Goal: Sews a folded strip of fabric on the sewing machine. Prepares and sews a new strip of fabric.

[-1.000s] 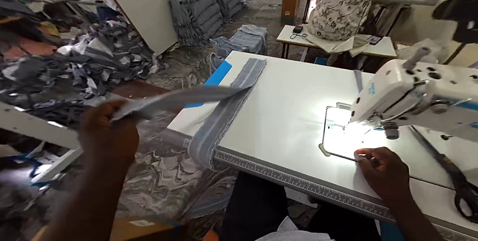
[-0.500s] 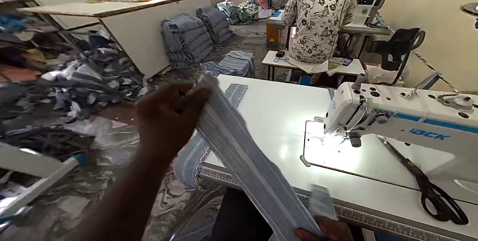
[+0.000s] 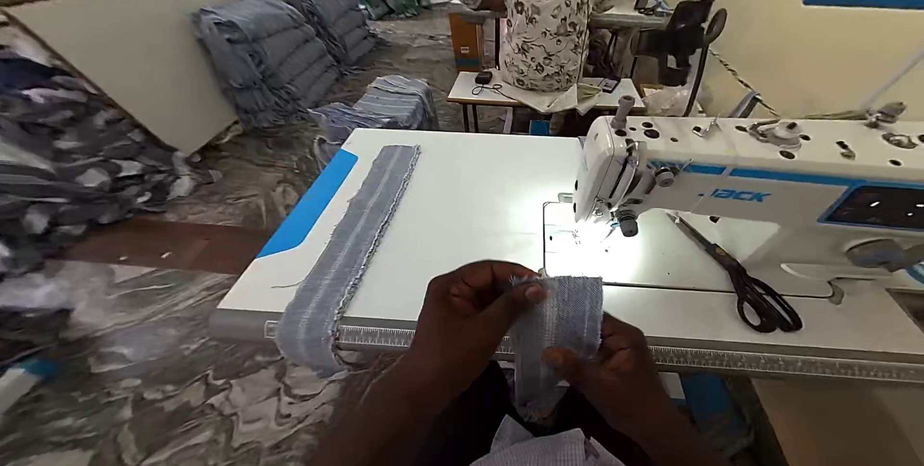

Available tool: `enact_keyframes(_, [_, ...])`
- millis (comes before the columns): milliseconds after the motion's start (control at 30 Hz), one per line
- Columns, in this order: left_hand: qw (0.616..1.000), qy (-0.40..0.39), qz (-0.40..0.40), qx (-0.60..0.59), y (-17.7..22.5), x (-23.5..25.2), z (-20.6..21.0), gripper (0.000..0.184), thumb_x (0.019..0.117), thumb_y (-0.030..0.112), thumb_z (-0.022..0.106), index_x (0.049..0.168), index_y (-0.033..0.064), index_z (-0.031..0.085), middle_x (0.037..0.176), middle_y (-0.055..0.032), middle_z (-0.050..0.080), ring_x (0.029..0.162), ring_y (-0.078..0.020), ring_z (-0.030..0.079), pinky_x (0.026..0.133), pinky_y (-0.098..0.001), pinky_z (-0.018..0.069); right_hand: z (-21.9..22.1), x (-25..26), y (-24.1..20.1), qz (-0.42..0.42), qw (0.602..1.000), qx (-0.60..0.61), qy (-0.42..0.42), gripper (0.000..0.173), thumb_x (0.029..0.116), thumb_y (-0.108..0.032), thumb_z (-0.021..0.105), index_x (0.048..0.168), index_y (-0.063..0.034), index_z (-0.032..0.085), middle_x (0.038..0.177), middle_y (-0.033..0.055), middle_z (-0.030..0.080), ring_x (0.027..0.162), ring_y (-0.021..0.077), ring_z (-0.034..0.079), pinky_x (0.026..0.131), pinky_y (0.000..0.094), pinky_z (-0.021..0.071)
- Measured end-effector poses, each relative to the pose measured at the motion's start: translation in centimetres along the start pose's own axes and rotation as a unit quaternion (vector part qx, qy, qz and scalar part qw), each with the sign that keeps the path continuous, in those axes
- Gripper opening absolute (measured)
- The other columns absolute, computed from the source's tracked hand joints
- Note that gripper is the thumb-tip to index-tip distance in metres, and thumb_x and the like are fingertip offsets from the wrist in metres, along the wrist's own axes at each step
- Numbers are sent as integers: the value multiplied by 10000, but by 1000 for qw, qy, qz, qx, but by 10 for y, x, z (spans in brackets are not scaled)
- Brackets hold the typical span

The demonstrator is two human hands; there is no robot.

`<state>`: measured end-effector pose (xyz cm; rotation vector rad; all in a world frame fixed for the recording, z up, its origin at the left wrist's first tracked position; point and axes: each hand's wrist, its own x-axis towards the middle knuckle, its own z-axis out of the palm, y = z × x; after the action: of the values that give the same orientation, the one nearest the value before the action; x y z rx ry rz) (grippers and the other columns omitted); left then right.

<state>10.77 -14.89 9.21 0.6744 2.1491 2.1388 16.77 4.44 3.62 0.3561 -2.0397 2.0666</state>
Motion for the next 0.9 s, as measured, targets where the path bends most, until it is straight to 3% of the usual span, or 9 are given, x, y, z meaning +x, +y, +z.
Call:
enact_keyframes(100, [1000,-26,-10,-10,-5,-12,4,155,944,97,733,1092,52,751,849,-90,725,655,-148,660,602,-262,588,-10,3,-16,-14,1000,-7,11,286,931,-286,774,1162,-126,723,1001,8,736,845,114,717,740,285,637])
enact_keyframes(200, [999,-37,15,17,-5,-13,6,179,970,77,693,1138,33,737,875,-76,729,685,-136,676,629,-248,601,-13,14,-26,-55,997,-36,33,146,956,-123,724,1080,-48,743,974,39,741,792,115,715,689,262,634])
enact_keyframes(367, [993,-63,76,65,-6,-11,-3,191,991,70,638,1145,58,751,942,-5,703,694,-73,631,592,-188,554,-23,20,-24,-130,990,-59,-4,172,949,-1,682,1116,-22,719,1052,12,735,830,49,685,709,185,596])
enact_keyframes(433, [993,-95,73,5,-8,-12,-6,206,989,56,605,1136,24,746,1037,-46,710,822,-108,677,707,-236,601,-27,18,-20,-149,988,-31,-17,156,945,15,656,1073,-29,734,1022,12,726,887,58,687,765,197,600])
enact_keyframes(533, [994,-78,75,-15,-7,-13,1,166,962,31,650,1099,10,742,984,-46,707,734,-95,651,649,-224,587,-30,17,-14,-144,989,15,-32,155,967,-100,669,1083,-16,728,996,26,693,902,84,674,771,228,596])
enact_keyframes(633, [993,-65,95,31,-4,-13,11,269,904,-12,698,1170,25,680,957,-21,703,713,-93,667,648,-218,607,-28,19,-20,-113,992,-47,-44,378,943,-285,695,1185,5,681,960,12,686,832,74,662,718,231,593])
enact_keyframes(733, [992,-67,104,28,-4,-13,17,357,874,-22,719,1219,8,630,957,-42,702,762,-130,695,681,-249,628,-22,19,-27,-96,989,-115,8,91,897,-139,731,934,-61,760,868,-14,706,736,52,667,600,189,575])
enact_keyframes(800, [992,-83,90,25,-6,-13,16,407,879,27,719,1271,-5,615,984,-51,699,797,-140,690,706,-255,620,-21,19,-29,-103,986,-127,17,34,877,-97,726,883,-71,748,848,-22,693,716,39,653,574,170,557])
enact_keyframes(900, [994,-50,93,36,-15,-13,15,179,899,65,752,1066,2,736,937,-39,718,742,-112,694,664,-244,626,-22,19,-29,-117,983,-137,19,56,878,-104,734,897,-54,753,865,-14,686,730,33,648,585,161,554])
